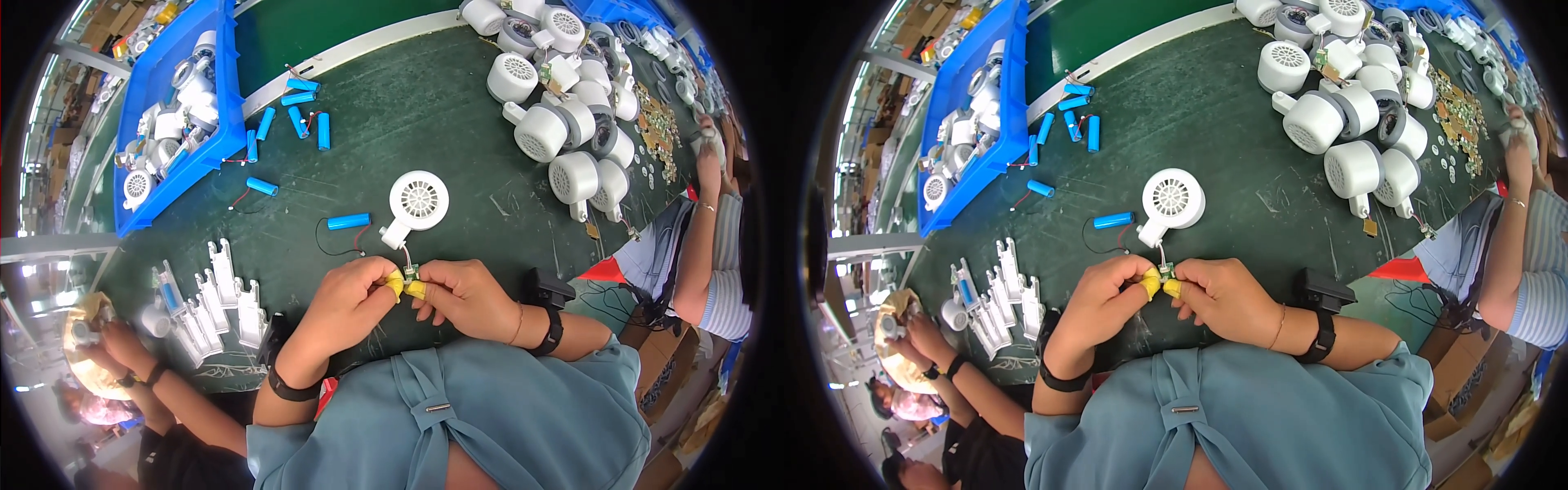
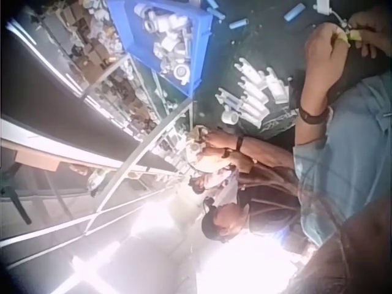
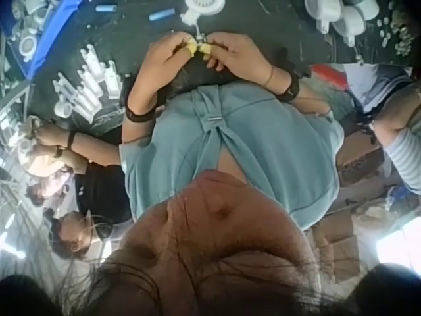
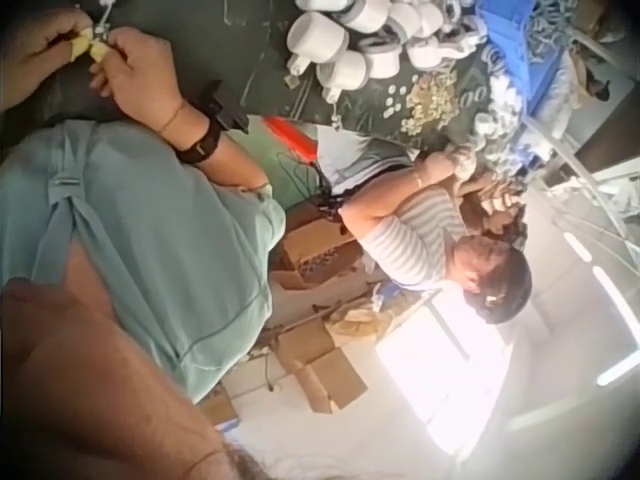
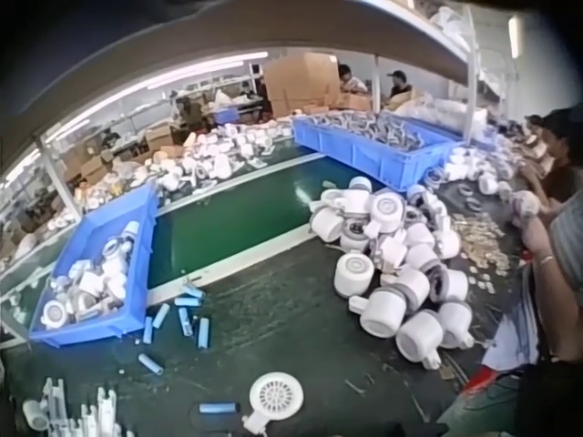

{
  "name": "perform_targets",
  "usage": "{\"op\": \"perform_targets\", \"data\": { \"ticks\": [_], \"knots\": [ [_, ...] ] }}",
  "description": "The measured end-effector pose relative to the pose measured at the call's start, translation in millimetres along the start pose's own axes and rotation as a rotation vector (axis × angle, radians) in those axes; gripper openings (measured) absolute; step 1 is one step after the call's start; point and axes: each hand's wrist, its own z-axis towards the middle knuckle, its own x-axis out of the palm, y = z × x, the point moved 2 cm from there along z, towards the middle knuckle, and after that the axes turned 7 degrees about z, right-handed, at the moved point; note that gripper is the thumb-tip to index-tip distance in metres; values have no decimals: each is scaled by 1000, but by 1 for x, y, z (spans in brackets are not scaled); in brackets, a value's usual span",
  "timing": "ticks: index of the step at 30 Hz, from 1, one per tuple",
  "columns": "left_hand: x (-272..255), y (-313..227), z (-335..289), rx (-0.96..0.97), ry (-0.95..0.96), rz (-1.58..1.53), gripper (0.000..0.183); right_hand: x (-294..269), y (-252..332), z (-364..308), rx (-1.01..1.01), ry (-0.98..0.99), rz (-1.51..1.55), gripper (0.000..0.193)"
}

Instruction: The person assembles fans by connecting a battery to a circuit board, inserting the battery into a plastic housing, and fitting the housing onto a fan motor. The person then sets the completed unit aside and repeats the process.

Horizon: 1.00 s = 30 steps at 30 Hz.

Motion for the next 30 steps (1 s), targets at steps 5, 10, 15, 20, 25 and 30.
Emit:
{"op": "perform_targets", "data": {
  "ticks": [5,10,15,20,25,30],
  "knots": [
    [17,0,-11,66,-246,135,15,4,-5,0,-149,-86,-225,12],
    [34,-5,-18,86,-356,99,17,6,-8,-1,-297,-139,-358,11],
    [40,-6,-18,200,-449,162,19,7,-14,0,-374,-173,-448,10],
    [32,-5,-14,158,-386,127,22,6,-10,0,-388,-203,-390,8],
    [22,-8,-7,38,-270,-50,22,5,-13,-2,-409,-245,-398,4],
    [20,-5,1,-126,-178,-88,18,6,-11,-3,-466,-280,-468,10]
  ]
}}
